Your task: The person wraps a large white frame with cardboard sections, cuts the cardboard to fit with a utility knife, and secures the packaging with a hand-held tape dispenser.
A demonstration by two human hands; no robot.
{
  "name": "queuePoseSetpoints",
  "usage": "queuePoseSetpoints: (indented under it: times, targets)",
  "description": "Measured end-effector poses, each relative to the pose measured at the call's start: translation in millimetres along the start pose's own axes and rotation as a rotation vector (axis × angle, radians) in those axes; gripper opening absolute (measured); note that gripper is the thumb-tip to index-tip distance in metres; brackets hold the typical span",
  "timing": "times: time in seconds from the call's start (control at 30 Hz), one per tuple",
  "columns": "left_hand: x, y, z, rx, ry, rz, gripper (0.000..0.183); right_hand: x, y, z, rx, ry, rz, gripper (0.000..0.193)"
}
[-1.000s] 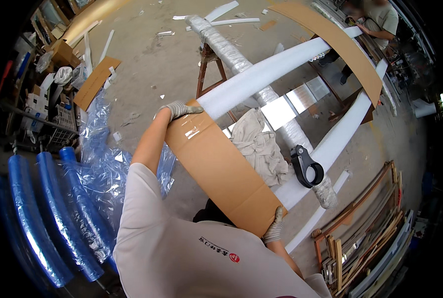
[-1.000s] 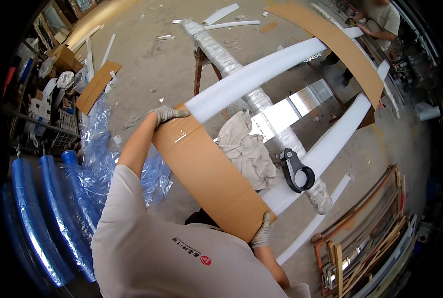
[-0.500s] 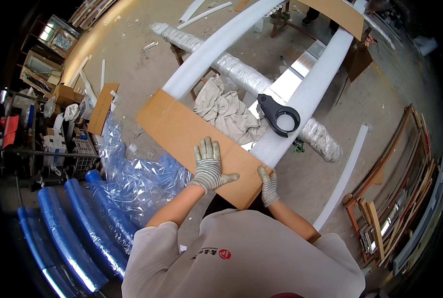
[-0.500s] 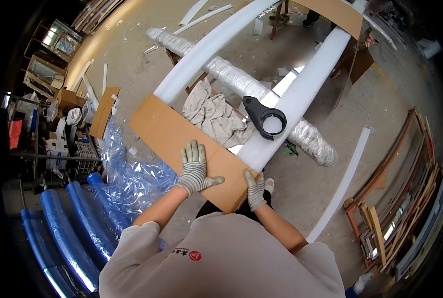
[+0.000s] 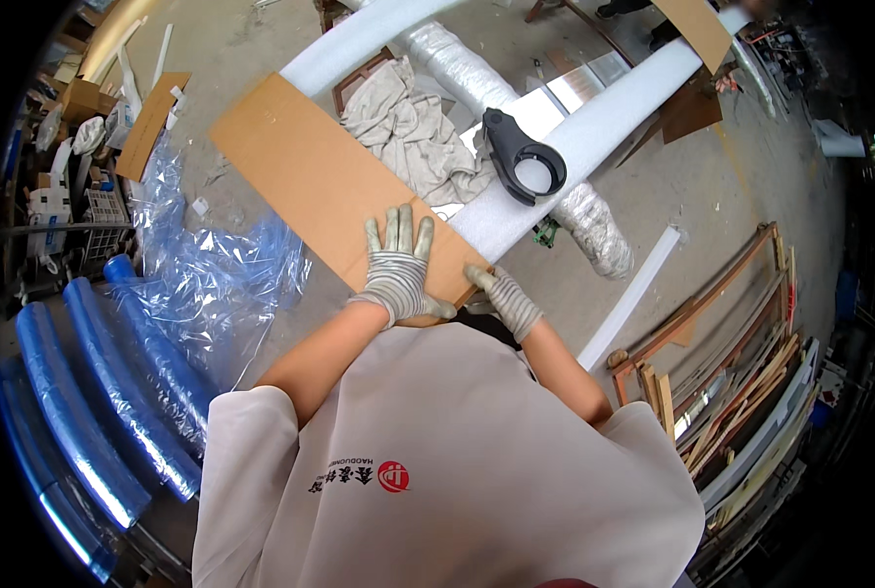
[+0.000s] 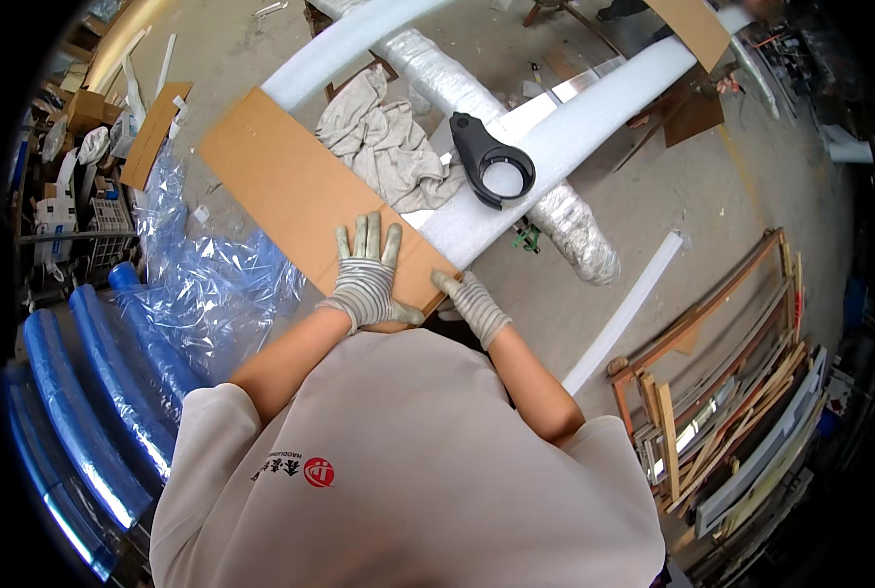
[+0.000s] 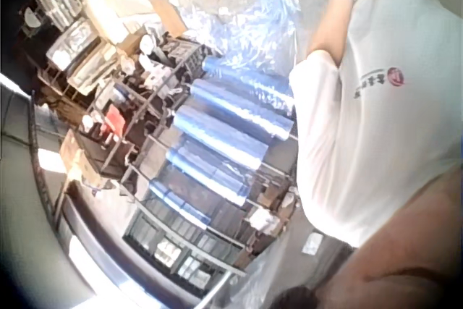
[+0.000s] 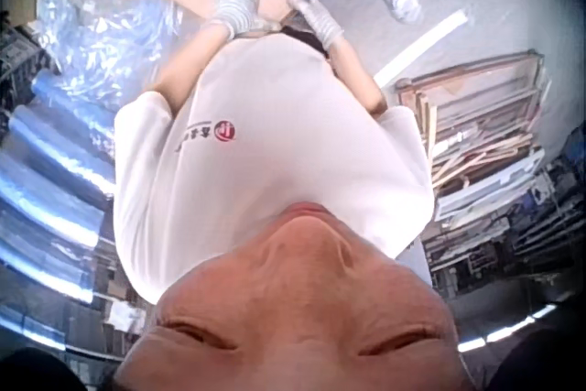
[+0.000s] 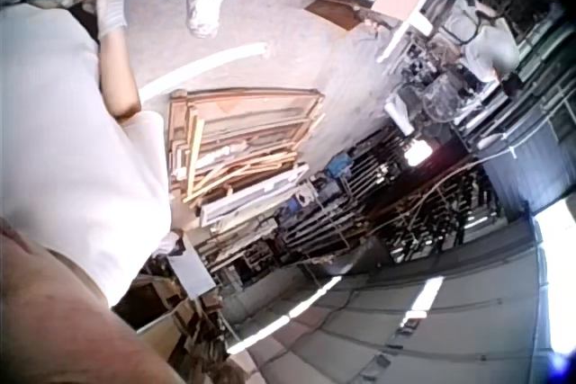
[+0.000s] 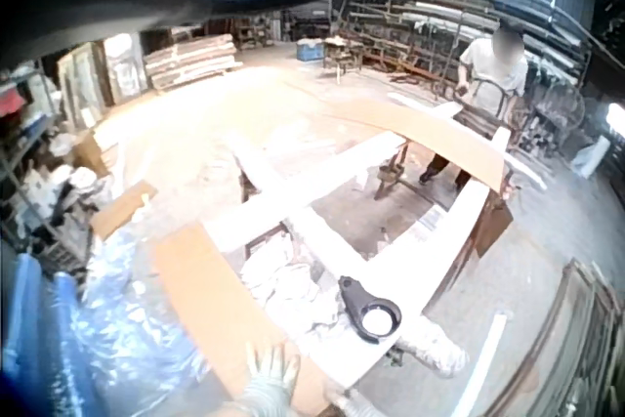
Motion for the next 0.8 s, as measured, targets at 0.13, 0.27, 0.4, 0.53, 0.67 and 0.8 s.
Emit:
queuePoseSetpoints:
  times: [0.13,0.27,0.4,0.53,0.67,0.8]
  targets:
    - [-6,3,5,-0.008,0.091,-0.003,0.134,-30,66,-9,-0.483,-0.021,-0.73,0.041]
    - [-11,1,5,-0.022,0.109,0.025,0.134,-14,152,26,-1.378,-0.59,-1.231,0.044]
    - [-12,3,7,-0.007,0.064,-0.027,0.133,-28,134,70,-0.541,-0.419,-1.261,0.051]
    - [-6,2,8,-0.006,0.074,-0.048,0.133,-68,127,50,-0.668,-0.403,-0.451,0.049]
    - [-5,3,9,-0.001,0.044,-0.037,0.133,-40,134,-25,-0.563,-0.231,0.702,0.051]
    - [1,4,6,0.003,-0.003,-0.04,0.133,-40,77,-37,-0.318,0.357,0.743,0.052]
Point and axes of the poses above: each hand's wrist, its own z-axis towards the middle knuckle, its own x-axis out of the palm, y = z × x, the point moved 1 cm from there along z, towards the middle knuckle, and after that the axes turned 14 degrees about -x, right-handed, at the moved point
